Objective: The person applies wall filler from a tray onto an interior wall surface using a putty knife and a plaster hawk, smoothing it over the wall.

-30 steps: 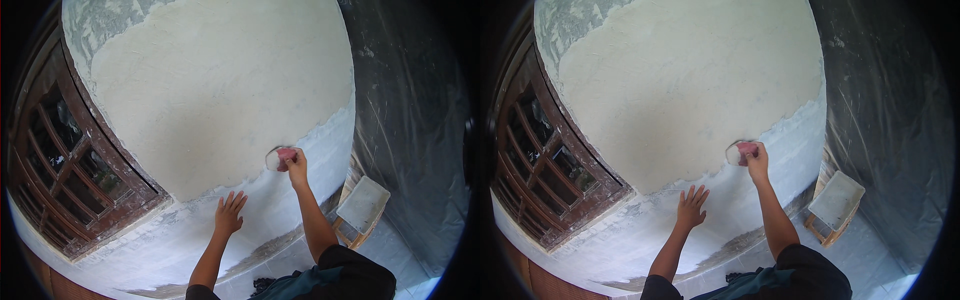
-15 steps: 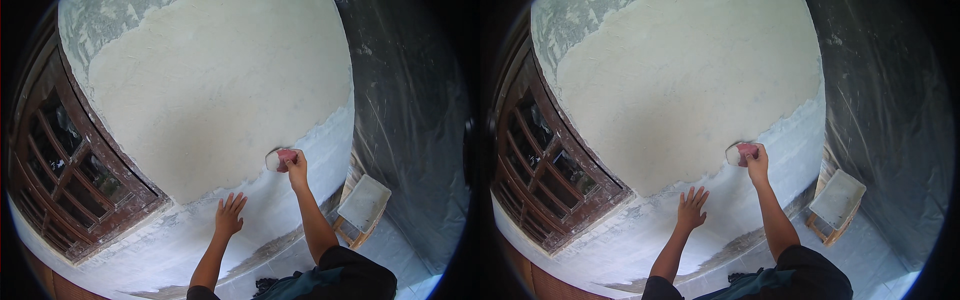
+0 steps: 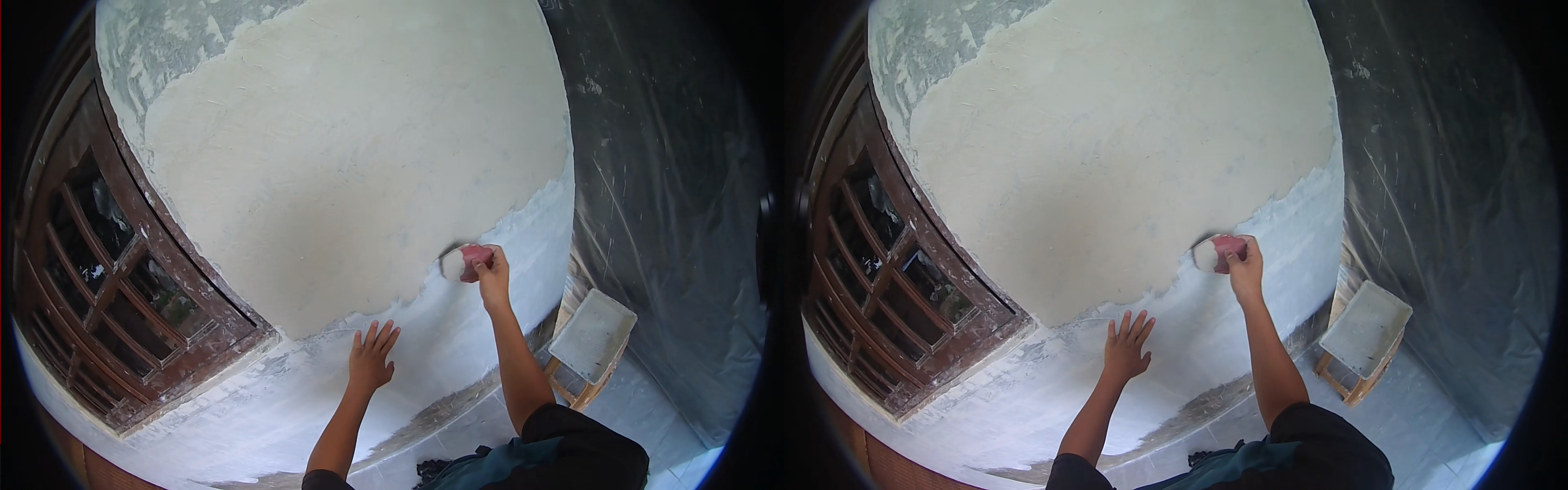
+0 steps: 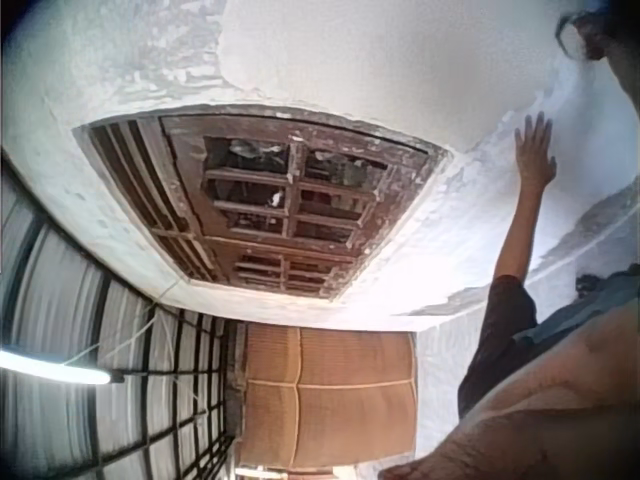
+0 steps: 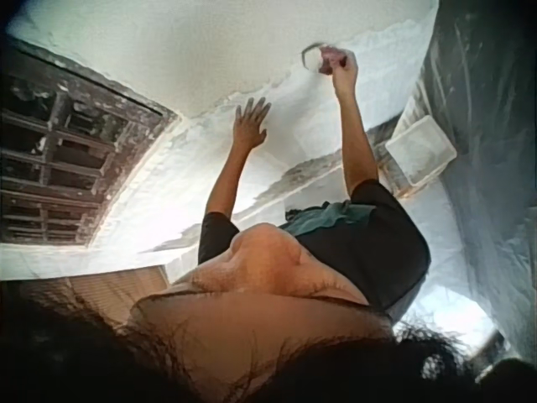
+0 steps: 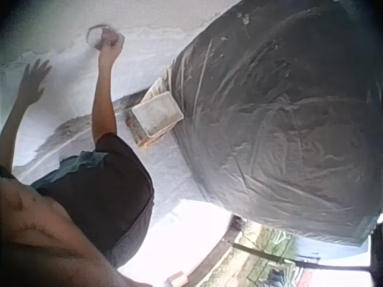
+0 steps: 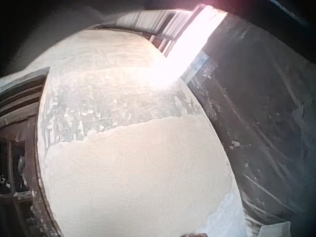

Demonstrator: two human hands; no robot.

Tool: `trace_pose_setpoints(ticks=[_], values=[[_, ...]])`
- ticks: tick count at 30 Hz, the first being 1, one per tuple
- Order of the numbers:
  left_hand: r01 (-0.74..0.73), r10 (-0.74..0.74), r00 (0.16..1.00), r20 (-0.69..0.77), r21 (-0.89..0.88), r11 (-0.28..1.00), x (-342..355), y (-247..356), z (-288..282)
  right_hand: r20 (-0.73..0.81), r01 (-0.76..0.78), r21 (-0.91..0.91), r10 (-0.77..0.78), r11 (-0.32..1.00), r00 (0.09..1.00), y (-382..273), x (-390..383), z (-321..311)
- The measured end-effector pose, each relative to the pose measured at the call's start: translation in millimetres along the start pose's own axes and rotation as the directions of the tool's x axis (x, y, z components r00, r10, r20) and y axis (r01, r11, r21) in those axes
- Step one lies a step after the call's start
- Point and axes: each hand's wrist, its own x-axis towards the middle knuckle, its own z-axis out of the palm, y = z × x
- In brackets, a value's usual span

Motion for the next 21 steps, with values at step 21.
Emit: trace_pose_setpoints(ticks=[21], values=[[0.006,-0.006,1.0,0.018,0.0,1.0,0,-1,-4,0.014,0.003,0.028,-0.003,1.0,1.0,15,5,9]])
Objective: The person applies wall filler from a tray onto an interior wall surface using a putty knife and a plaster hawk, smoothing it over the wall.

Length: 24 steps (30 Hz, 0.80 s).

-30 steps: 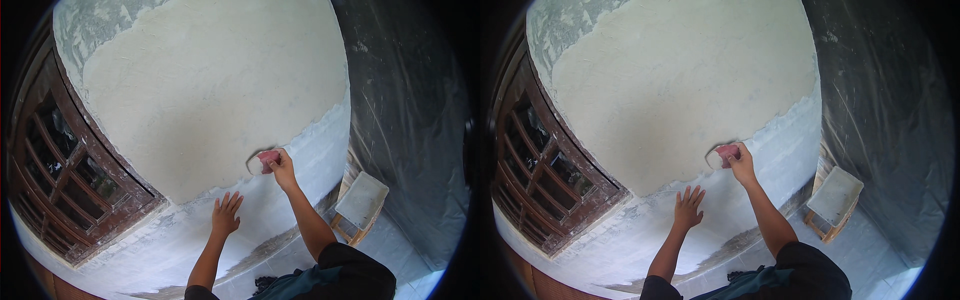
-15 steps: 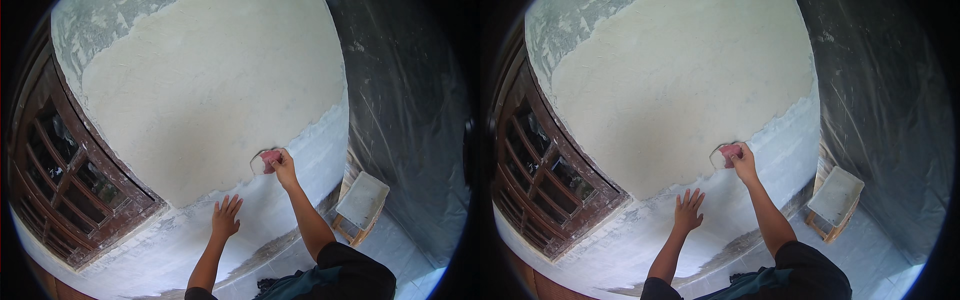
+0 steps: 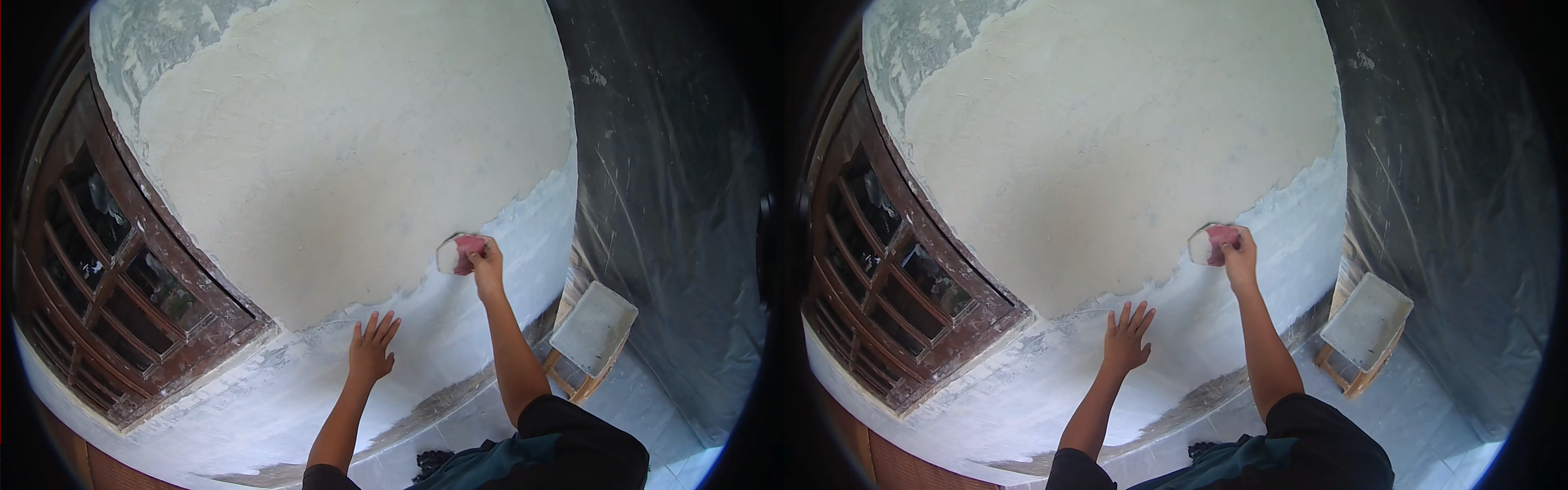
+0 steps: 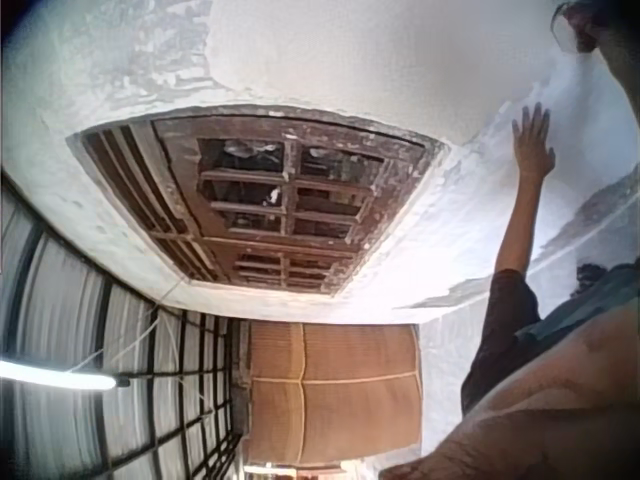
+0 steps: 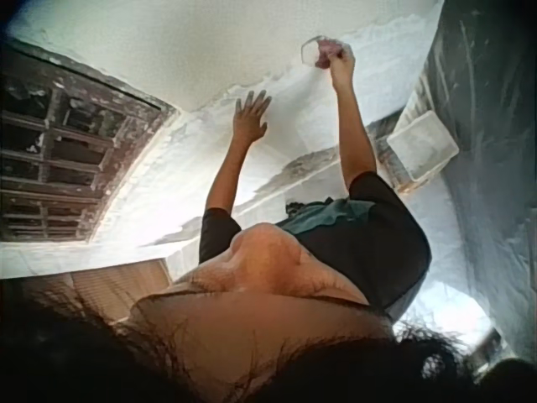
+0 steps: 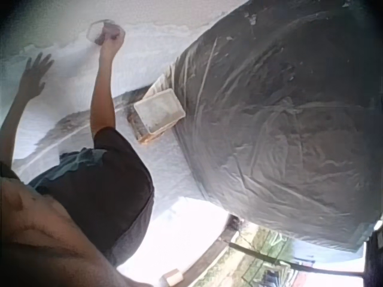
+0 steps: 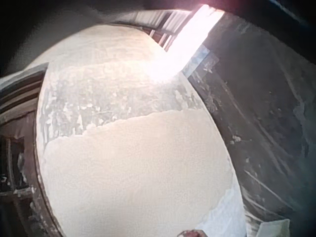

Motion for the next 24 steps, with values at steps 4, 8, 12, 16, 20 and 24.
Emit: trace_pose_setpoints(ticks=[4,8,12,16,20,24], values=[[-0.014,0.013,0.998,-0.064,-0.019,1.0,-1,-1,11,0.046,-0.015,0.083,0.011,0.996,0.999,-18,-14,5],[0.0,0.0,1.0,-0.022,-0.015,1.0,0,1,1,0.216,0.037,0.008,-0.037,0.999,0.976,0,-35,46],[-0.001,0.001,1.0,-0.019,-0.009,1.0,0,2,1,0.151,0.034,-0.078,-0.022,0.996,0.988,3,-33,54],[-0.005,0.005,0.999,-0.045,0.003,1.0,2,1,1,-0.031,-0.027,-0.029,0.026,0.999,0.999,8,-7,10],[-0.007,0.007,0.998,-0.056,-0.002,1.0,-2,1,4,-0.037,-0.07,0.042,0.071,0.997,0.997,-7,-7,1],[-0.008,0.008,0.999,-0.046,0.0,1.0,-2,1,4,0.127,0.003,-0.049,0.003,0.999,0.992,-6,-19,26]])
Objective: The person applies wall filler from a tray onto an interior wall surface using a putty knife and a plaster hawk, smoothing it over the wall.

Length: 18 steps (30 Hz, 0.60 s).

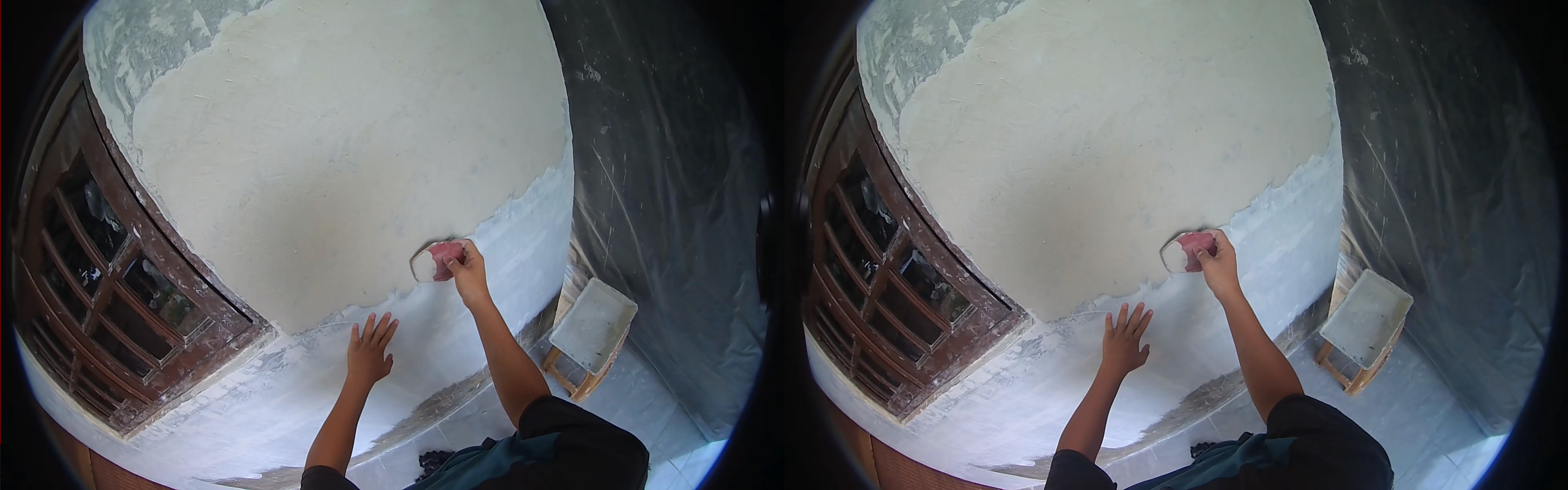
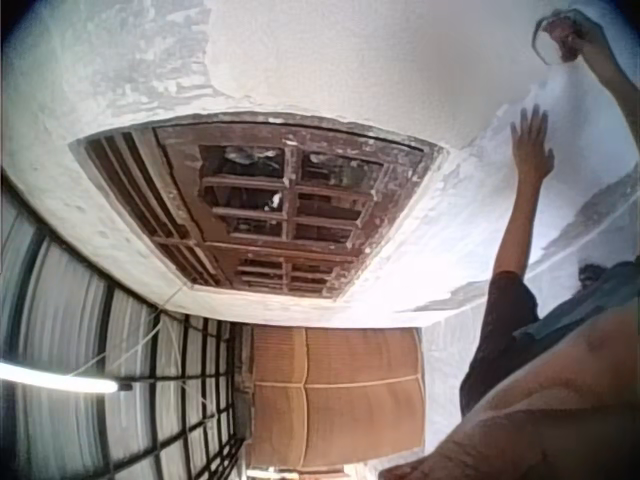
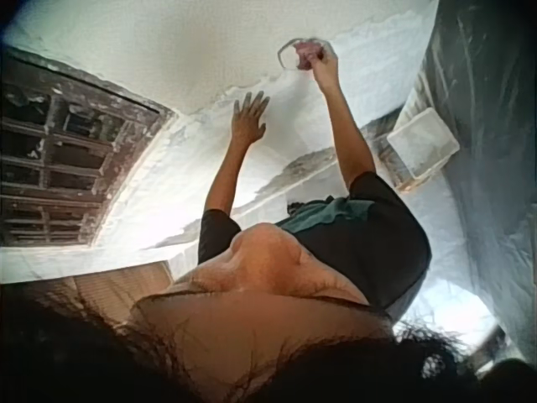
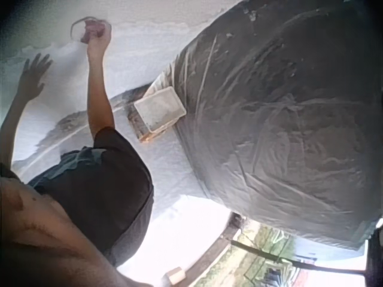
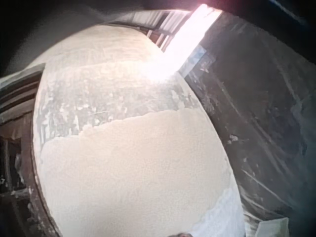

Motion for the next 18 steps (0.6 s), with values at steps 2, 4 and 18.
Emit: trace_pose_setpoints(ticks=[2,4,18], values=[[-0.003,0.003,1.0,0.013,0.007,1.0,1,0,0,-0.042,0.001,0.015,0.0,1.0,0.999,11,7,-7],[-0.003,0.003,1.0,0.013,0.01,1.0,3,1,-2,-0.131,-0.028,0.123,0.044,0.992,0.99,13,13,-20],[0.009,-0.009,1.0,0.008,-0.026,1.0,2,1,1,-0.095,-0.059,0.118,0.07,0.991,0.993,1,13,-22]])
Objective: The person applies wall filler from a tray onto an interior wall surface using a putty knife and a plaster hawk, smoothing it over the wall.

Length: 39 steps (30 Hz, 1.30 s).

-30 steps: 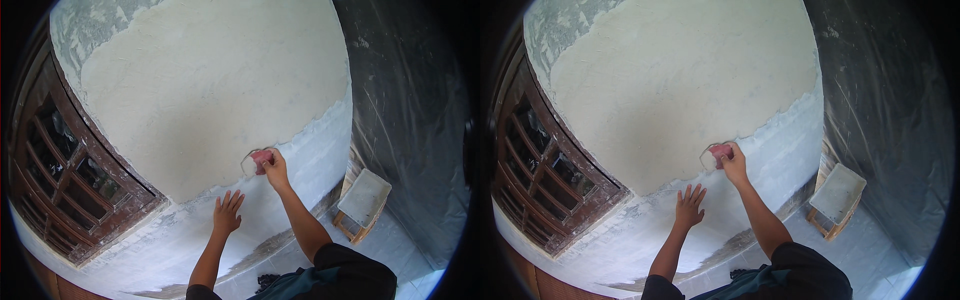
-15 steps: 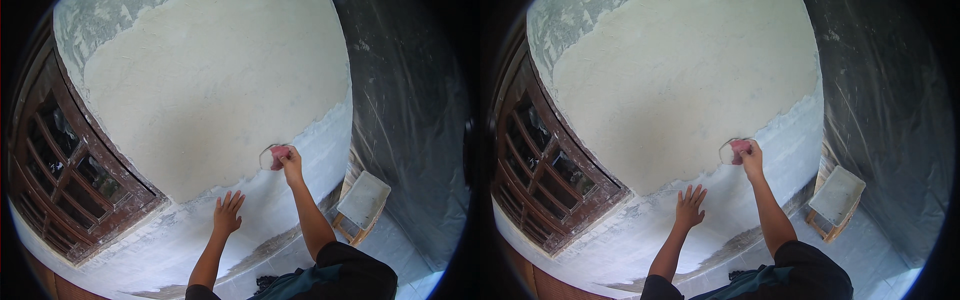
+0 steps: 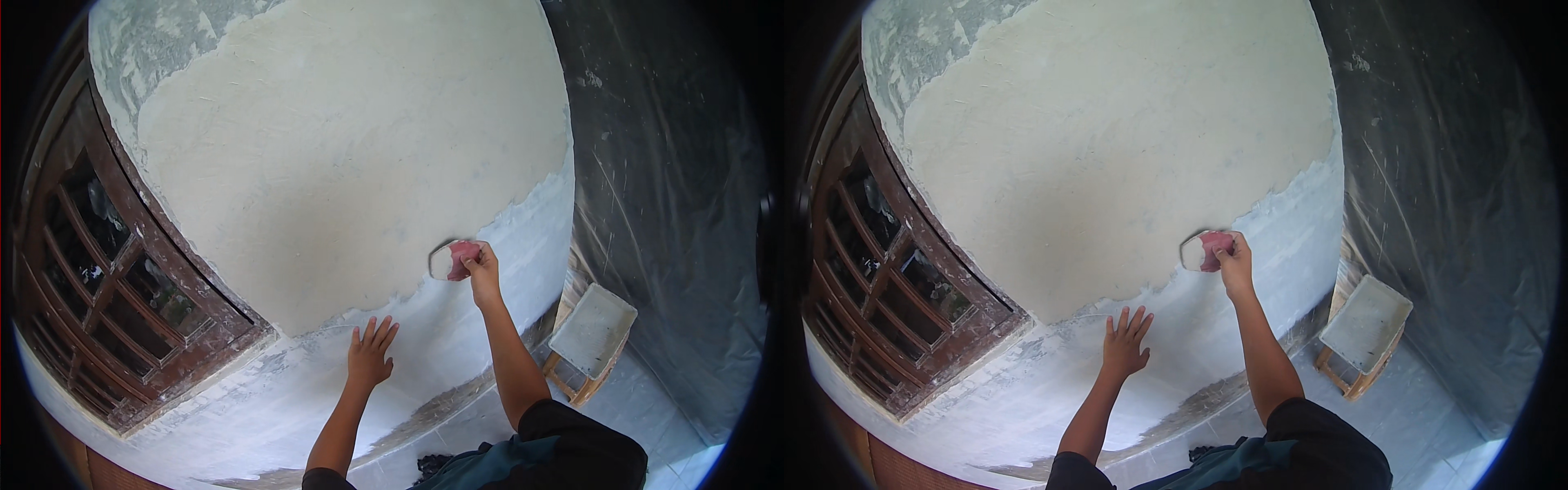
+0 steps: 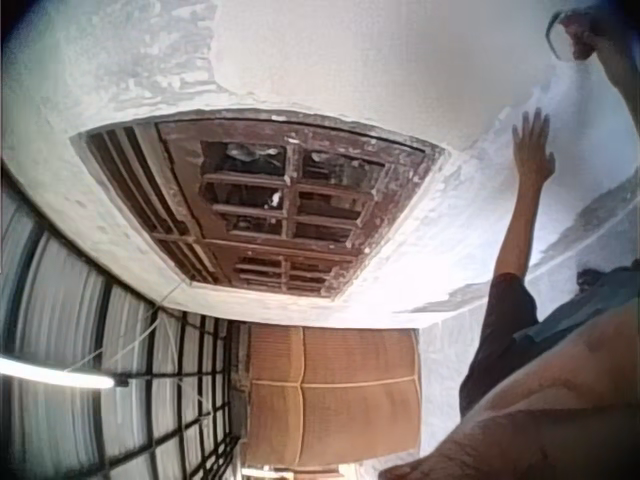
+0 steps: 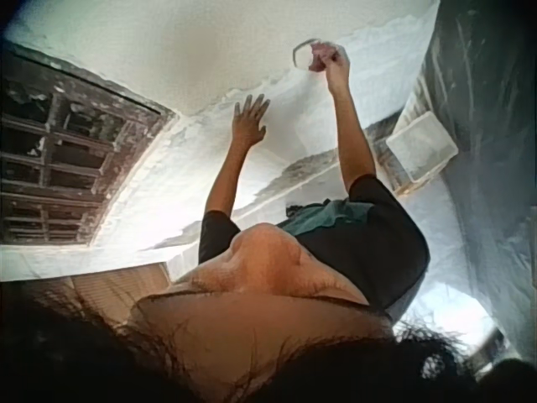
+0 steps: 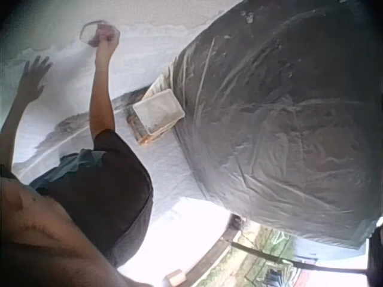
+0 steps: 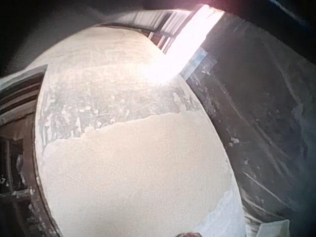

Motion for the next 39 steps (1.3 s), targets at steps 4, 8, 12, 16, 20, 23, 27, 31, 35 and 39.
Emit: trace_pose_setpoints(ticks=[4,8,12,16,20,23,27,31,35,39], values=[[-0.002,0.002,1.0,0.016,0.008,1.0,1,0,-3,0.077,-0.005,-0.053,0.009,0.999,0.997,0,2,4],[0.007,-0.007,1.0,0.027,0.013,1.0,-1,0,-4,0.065,-0.042,-0.02,0.043,0.999,0.997,0,-1,-4],[-0.001,0.001,1.0,0.01,0.021,1.0,1,2,-4,0.079,-0.005,-0.064,0.01,0.998,0.997,16,1,-3],[0.013,-0.013,0.999,0.045,0.008,1.0,0,1,-6,0.057,-0.008,-0.081,0.013,0.997,0.998,10,4,-4],[0.012,-0.012,0.999,0.047,-0.005,1.0,-1,2,-3,0.033,-0.001,-0.036,0.002,0.999,0.999,7,4,-6],[0.011,-0.011,0.999,0.048,0.01,1.0,0,2,-5,0.061,0.014,-0.074,-0.01,0.997,0.998,7,6,-1],[0.019,-0.019,0.998,0.064,0.009,1.0,-1,0,-6,-0.047,-0.01,-0.014,0.009,1.0,0.999,4,5,-10],[0.014,-0.015,0.998,0.061,0.014,1.0,2,1,-5,0.011,0.022,-0.003,-0.022,1.0,1.0,16,4,-13],[0.023,-0.023,0.995,0.093,-0.008,1.0,3,3,-6,0.038,0.03,-0.034,-0.029,0.999,0.999,20,7,0],[-0.015,0.015,0.999,0.04,-0.006,1.0,1,4,6,-0.119,-0.082,0.069,0.09,0.994,0.989,22,0,-34]])
